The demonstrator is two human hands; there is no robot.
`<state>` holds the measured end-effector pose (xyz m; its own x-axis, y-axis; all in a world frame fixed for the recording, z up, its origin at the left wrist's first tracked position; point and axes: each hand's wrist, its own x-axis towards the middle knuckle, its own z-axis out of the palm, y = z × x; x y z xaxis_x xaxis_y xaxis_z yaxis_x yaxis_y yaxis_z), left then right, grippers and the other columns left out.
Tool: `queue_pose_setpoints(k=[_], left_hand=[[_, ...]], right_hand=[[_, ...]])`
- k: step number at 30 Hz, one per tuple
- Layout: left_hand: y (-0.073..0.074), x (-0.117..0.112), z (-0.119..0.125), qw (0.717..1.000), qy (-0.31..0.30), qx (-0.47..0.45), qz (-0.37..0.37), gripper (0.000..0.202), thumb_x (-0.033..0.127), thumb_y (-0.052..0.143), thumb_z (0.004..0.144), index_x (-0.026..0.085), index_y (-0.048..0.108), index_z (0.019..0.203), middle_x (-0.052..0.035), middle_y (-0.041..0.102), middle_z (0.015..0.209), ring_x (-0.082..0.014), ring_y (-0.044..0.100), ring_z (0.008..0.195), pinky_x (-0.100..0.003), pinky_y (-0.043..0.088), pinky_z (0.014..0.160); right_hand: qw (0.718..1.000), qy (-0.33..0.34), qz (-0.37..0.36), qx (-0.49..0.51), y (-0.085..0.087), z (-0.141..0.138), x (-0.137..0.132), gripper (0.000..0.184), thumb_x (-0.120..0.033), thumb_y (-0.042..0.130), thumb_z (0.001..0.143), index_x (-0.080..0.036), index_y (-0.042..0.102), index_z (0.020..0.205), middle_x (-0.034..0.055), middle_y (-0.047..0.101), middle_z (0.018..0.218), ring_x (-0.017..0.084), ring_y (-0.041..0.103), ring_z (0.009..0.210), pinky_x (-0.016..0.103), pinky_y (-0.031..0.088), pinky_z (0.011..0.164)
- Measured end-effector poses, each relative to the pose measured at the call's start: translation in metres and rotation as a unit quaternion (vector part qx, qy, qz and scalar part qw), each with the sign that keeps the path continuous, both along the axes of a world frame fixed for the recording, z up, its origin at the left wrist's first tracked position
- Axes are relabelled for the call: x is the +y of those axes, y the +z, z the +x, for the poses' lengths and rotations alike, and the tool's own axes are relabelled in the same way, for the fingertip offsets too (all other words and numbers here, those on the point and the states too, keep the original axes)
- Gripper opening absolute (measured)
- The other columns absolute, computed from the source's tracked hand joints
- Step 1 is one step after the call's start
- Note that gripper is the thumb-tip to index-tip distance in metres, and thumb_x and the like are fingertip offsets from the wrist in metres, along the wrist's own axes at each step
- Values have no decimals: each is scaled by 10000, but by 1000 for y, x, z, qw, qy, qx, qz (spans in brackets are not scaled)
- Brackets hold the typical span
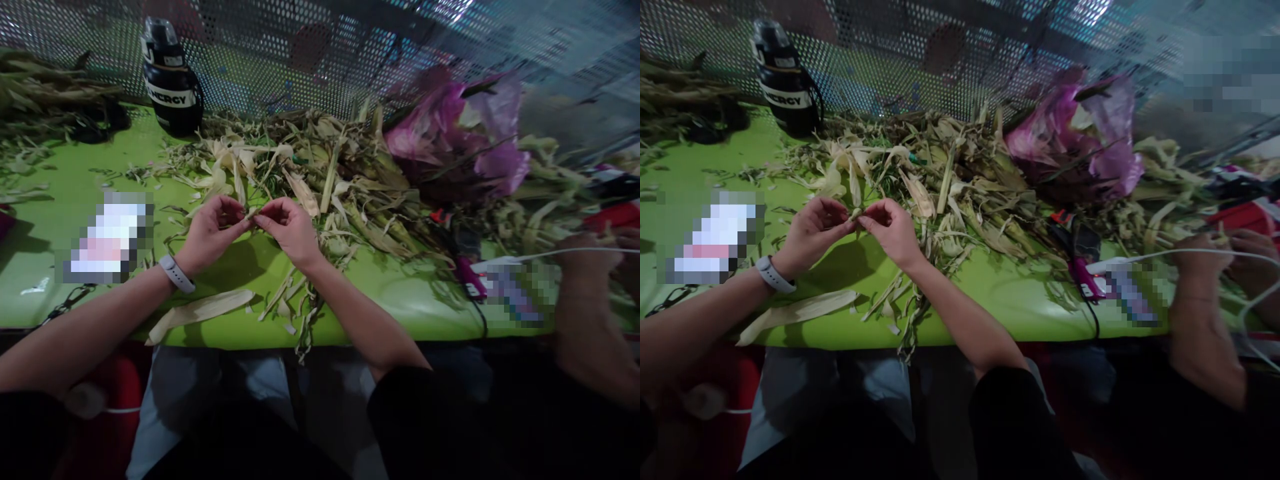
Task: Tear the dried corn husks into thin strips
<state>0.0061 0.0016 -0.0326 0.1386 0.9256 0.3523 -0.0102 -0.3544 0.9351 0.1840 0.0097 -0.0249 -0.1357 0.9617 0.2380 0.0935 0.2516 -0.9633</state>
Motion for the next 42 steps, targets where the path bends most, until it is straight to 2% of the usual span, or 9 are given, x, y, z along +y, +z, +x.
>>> queue_pose_setpoints(k=[4,8,15,18,22,28,33,38,42], left_hand=[[-1,0,1,996,-22,-59,-57,428,375,857,655,174,561,890,1,638,813,-120,668,746,-304,600,782],[0,0,1,998,-12,-40,-41,446,415,853,650,175,553,877,-3,642,821,-122,661,750,-295,596,763],[2,1,-1,1000,-10,10,-1,434,435,837,668,173,542,846,-5,638,805,-119,647,722,-261,576,696],[3,2,-1,1000,-19,6,6,431,433,836,669,170,547,851,-8,632,804,-114,644,709,-256,572,686],[5,2,-2,999,-20,43,17,409,442,813,694,164,564,860,-22,652,812,-127,657,734,-271,581,706],[2,1,-6,982,-16,159,96,221,336,700,812,170,589,909,-35,687,839,-148,677,748,-292,582,721],[4,-2,-8,958,-13,237,162,154,226,645,832,176,584,964,-47,704,896,-162,695,786,-290,570,723],[4,-2,-9,937,-23,283,201,131,190,617,850,184,570,973,-56,701,922,-167,687,791,-283,543,708],[3,1,-10,914,-28,333,230,119,182,575,885,204,558,1001,-53,692,941,-167,666,796,-277,512,693]], right_hand=[[977,-46,164,-129,5,-2,-9,135,-359,648,864,-231,686,844,43,658,873,176,609,833,364,519,816],[958,-42,212,-187,5,1,-8,131,-331,625,873,-258,731,895,54,648,905,194,605,868,368,517,810],[974,-8,172,-144,7,4,-4,98,-301,662,848,-224,665,909,32,645,864,167,607,811,343,505,778],[988,-32,115,-101,5,2,-3,198,-300,705,804,-223,568,924,5,646,819,147,610,749,326,511,739],[995,-22,81,-61,3,1,-2,284,-304,712,766,-235,504,946,-3,649,822,143,627,777,324,524,770],[996,0,50,-69,7,4,-4,242,-332,674,765,-210,561,941,10,651,809,140,620,744,305,512,705],[992,45,30,-112,7,5,-2,182,-327,669,757,-188,657,874,7,651,745,129,572,665,292,487,644],[992,42,35,-118,6,9,3,117,-305,663,786,-189,681,785,15,653,747,140,578,689,317,497,690],[985,23,74,-155,5,14,7,130,-337,727,779,-214,699,750,39,601,831,178,570,807,357,500,751]])
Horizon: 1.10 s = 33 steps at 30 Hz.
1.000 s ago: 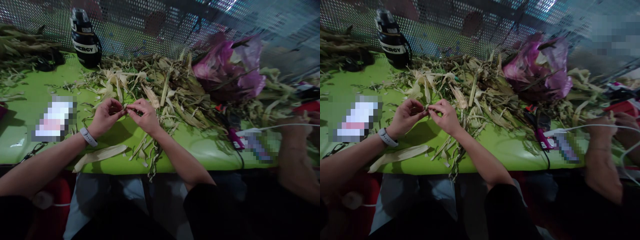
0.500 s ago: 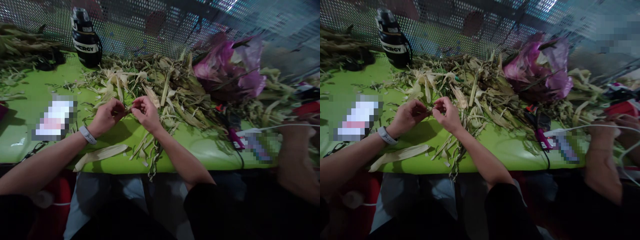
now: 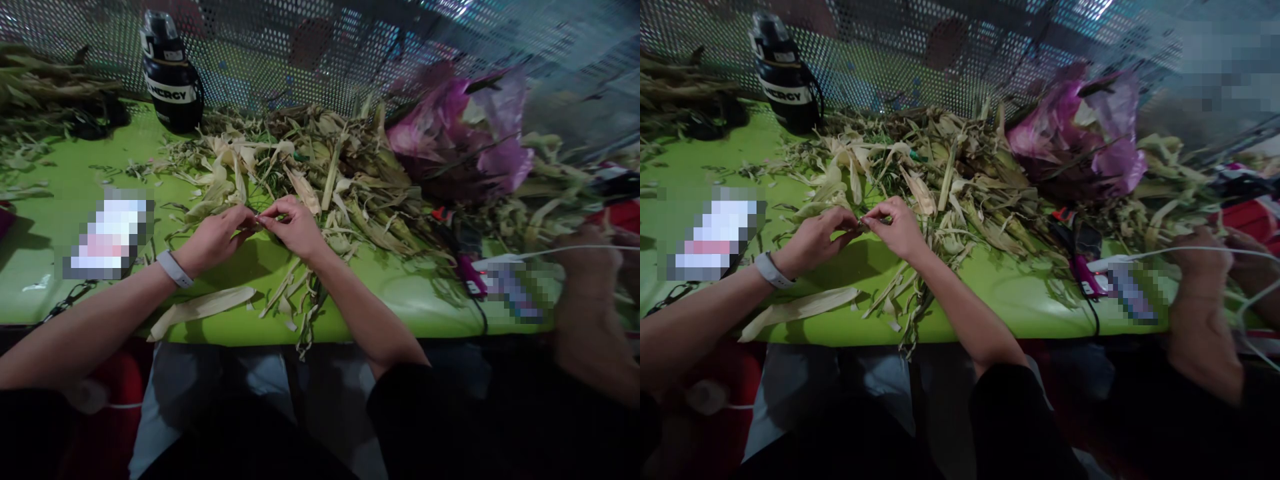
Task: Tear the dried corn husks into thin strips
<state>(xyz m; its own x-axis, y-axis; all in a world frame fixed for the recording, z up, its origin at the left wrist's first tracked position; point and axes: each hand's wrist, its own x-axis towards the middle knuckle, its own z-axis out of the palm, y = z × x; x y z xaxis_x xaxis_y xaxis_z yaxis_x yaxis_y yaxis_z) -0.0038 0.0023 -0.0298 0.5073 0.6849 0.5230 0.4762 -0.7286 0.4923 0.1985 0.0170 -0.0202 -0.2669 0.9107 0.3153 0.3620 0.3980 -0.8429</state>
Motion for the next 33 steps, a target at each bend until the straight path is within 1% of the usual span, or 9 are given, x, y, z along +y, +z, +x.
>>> queue_pose_setpoints(k=[7,11,14,19,21,23,27,30,33], left_hand=[[0,1,-2,997,-31,54,36,100,206,542,903,209,593,989,-42,689,872,-157,634,712,-263,457,628],[7,-2,-3,994,-74,67,42,91,216,512,912,217,602,925,-38,678,827,-147,613,673,-257,446,617],[11,-2,-4,991,-85,78,72,146,170,479,910,216,597,984,-50,692,870,-156,631,714,-261,468,644],[9,0,-4,990,-101,53,81,140,156,508,900,198,616,980,-55,696,861,-163,656,743,-277,507,678],[9,0,-3,997,-79,-15,19,98,218,595,880,192,612,973,-52,700,882,-159,673,772,-276,535,706],[9,0,0,989,-60,-104,-86,220,286,685,831,183,596,1004,-50,701,895,-160,688,796,-287,565,743],[13,-3,4,936,-63,-208,-276,329,328,759,767,159,593,995,-69,688,940,-174,690,857,-307,583,774],[18,-7,5,897,-75,-240,-363,317,316,761,769,164,589,987,-58,677,947,-163,678,850,-277,567,722],[20,-8,5,864,-92,-249,-427,340,286,755,780,178,588,1055,-32,679,890,-143,665,811,-237,528,677]], right_hand=[[999,37,-17,-13,5,3,-1,205,-405,756,767,-209,698,752,32,559,832,171,535,816,343,476,741],[990,67,-114,49,8,3,0,334,-503,794,691,-193,679,742,8,594,752,136,530,716,316,475,707],[974,67,-191,100,8,3,1,397,-542,799,657,-183,661,752,-6,623,702,114,521,653,288,466,661],[978,67,-168,101,7,0,2,450,-576,804,630,-174,646,757,-18,603,684,98,500,629,267,447,635],[981,69,-145,111,8,-1,2,461,-606,780,646,-184,636,766,-18,603,705,101,512,648,264,457,644],[981,60,-128,129,9,-2,2,462,-620,761,663,-193,622,771,-24,591,704,100,518,651,257,466,642],[980,53,-130,140,7,-2,2,451,-627,719,717,-201,597,801,-31,567,691,93,514,615,242,456,578],[982,45,-116,141,4,-3,1,445,-632,689,747,-204,591,817,-27,570,713,96,526,635,237,450,570],[986,45,-77,144,2,-5,1,409,-591,710,751,-200,607,810,-22,585,748,102,550,713,249,476,671]])
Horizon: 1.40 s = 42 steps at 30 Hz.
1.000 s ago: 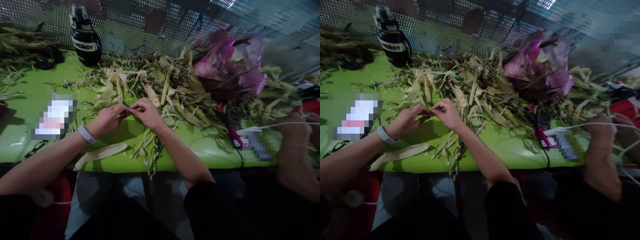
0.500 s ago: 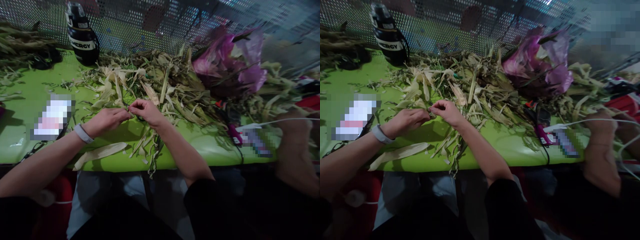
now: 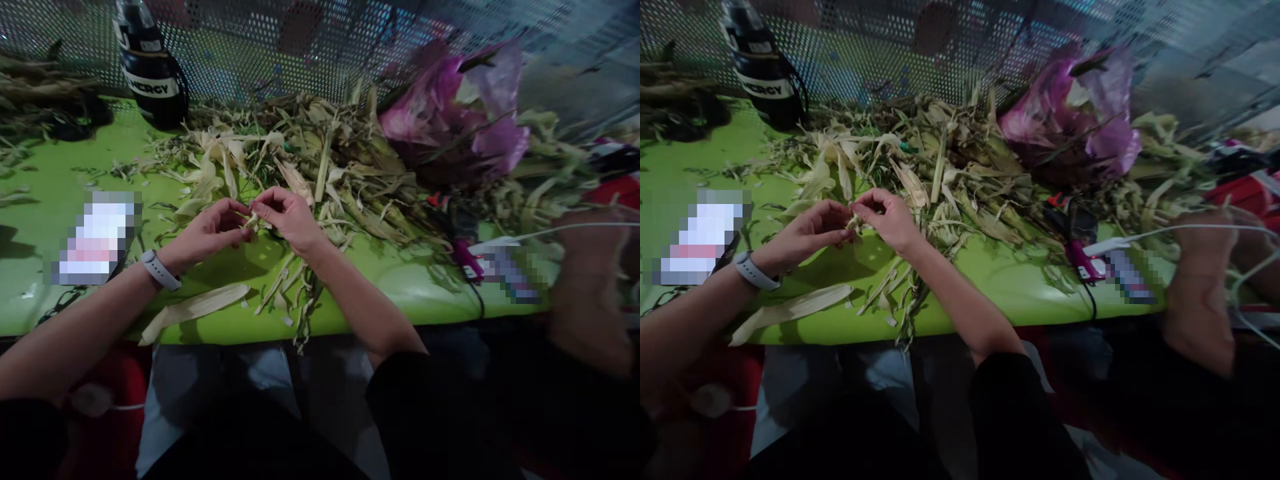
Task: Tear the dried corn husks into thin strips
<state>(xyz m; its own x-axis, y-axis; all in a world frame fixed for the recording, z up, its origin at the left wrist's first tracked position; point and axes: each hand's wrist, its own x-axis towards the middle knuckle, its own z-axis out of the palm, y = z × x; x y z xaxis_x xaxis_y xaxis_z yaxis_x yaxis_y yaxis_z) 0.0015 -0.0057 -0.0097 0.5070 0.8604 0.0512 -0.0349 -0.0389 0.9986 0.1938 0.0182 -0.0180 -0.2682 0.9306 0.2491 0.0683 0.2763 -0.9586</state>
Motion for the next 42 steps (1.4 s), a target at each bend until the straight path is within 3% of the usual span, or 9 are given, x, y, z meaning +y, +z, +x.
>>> queue_pose_setpoints(k=[3,7,14,17,20,24,28,33,42], left_hand=[[1,0,-1,998,-32,4,-47,277,273,735,793,167,642,1032,-24,676,832,-120,637,745,-226,491,664],[2,0,-1,994,-56,8,-98,171,281,747,764,140,703,852,-16,641,722,-92,555,629,-232,459,634],[6,-2,-1,986,-132,42,-98,200,306,775,760,132,699,821,-14,648,747,-85,563,649,-210,473,645],[4,-3,0,985,-119,19,-121,229,301,798,736,147,677,854,-5,659,754,-83,584,629,-206,487,616],[1,-3,0,988,-64,-9,-138,291,325,822,709,163,667,894,-21,699,766,-106,636,627,-202,485,571],[-2,-1,0,990,-12,-13,-140,333,351,834,697,169,694,939,-51,745,828,-142,696,693,-218,517,610],[-3,0,0,988,-14,-16,-152,325,345,842,688,162,725,929,-50,754,828,-161,720,772,-247,552,719],[-2,0,1,989,-35,-12,-146,291,377,821,713,135,730,848,-51,741,741,-124,684,674,-225,539,671],[6,-2,0,994,-70,13,-79,258,368,784,761,125,714,814,-56,744,746,-111,660,653,-242,529,676]], right_hand=[[1000,-4,17,-3,-2,-2,0,356,-539,719,766,-201,616,812,-22,583,764,102,546,733,260,477,719],[999,1,32,-34,-3,-3,0,315,-494,715,783,-192,627,800,-17,563,781,102,532,733,264,465,714],[998,-15,52,-42,2,-9,-9,370,-549,710,768,-192,615,765,-5,545,818,105,534,739,266,479,714],[999,-6,19,-26,4,-10,-11,426,-619,675,768,-203,596,805,-10,554,788,105,532,704,258,469,671],[1000,-5,-21,-22,9,-6,-11,451,-646,557,848,-197,574,810,-18,543,712,98,510,645,250,423,618],[992,-6,20,-123,17,1,-14,478,-606,538,881,-188,497,653,-43,442,590,86,410,567,262,320,572],[981,18,65,-184,17,2,-14,400,-472,586,874,-188,466,619,-48,421,583,93,386,589,269,297,594],[981,17,94,-169,7,-1,-9,294,-342,531,870,-198,438,631,-49,418,601,97,378,597,272,305,611],[975,-67,153,-147,7,-5,-11,304,-387,505,896,-213,413,665,-44,403,632,104,385,615,273,334,635]])
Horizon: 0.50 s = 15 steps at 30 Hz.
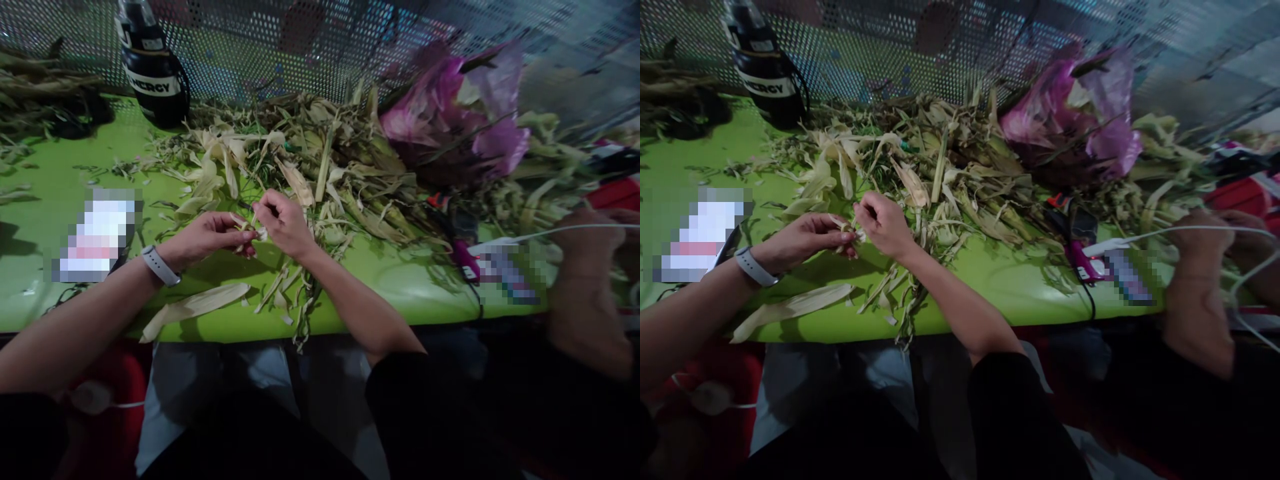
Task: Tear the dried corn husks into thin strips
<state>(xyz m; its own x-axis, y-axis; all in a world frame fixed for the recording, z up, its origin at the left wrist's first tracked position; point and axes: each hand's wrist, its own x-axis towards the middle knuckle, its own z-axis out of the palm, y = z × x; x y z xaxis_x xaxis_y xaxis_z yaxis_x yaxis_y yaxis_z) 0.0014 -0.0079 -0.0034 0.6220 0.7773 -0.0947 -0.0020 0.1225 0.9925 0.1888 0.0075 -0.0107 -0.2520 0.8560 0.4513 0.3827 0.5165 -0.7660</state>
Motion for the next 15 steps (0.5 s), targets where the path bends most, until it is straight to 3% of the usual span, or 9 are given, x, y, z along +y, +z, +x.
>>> queue_pose_setpoints(k=[4,7,11,15], left_hand=[[-7,1,2,995,60,-71,-48,291,345,844,688,144,700,842,-45,742,764,-151,712,730,-257,551,695],[-13,3,4,986,108,-108,-68,339,312,877,640,158,688,876,-17,734,752,-148,718,720,-283,572,743],[-14,4,4,980,136,-120,-76,390,270,893,609,163,670,910,-4,738,748,-139,717,695,-284,578,746],[-13,3,4,972,160,-140,-102,385,236,902,589,168,665,885,-4,744,742,-153,724,706,-300,583,762]], right_hand=[[995,29,-95,19,3,6,0,442,-565,437,936,-205,480,681,-28,475,615,100,438,586,257,364,595],[983,60,-171,-5,5,9,-2,579,-699,377,907,-201,466,625,-30,443,554,94,429,534,253,350,547],[986,76,-148,-8,2,4,-3,590,-755,435,843,-208,425,622,-45,395,558,93,394,532,257,321,532],[996,27,-73,-34,-1,1,0,582,-750,420,854,-215,387,628,-45,377,581,101,369,564,269,299,566]])
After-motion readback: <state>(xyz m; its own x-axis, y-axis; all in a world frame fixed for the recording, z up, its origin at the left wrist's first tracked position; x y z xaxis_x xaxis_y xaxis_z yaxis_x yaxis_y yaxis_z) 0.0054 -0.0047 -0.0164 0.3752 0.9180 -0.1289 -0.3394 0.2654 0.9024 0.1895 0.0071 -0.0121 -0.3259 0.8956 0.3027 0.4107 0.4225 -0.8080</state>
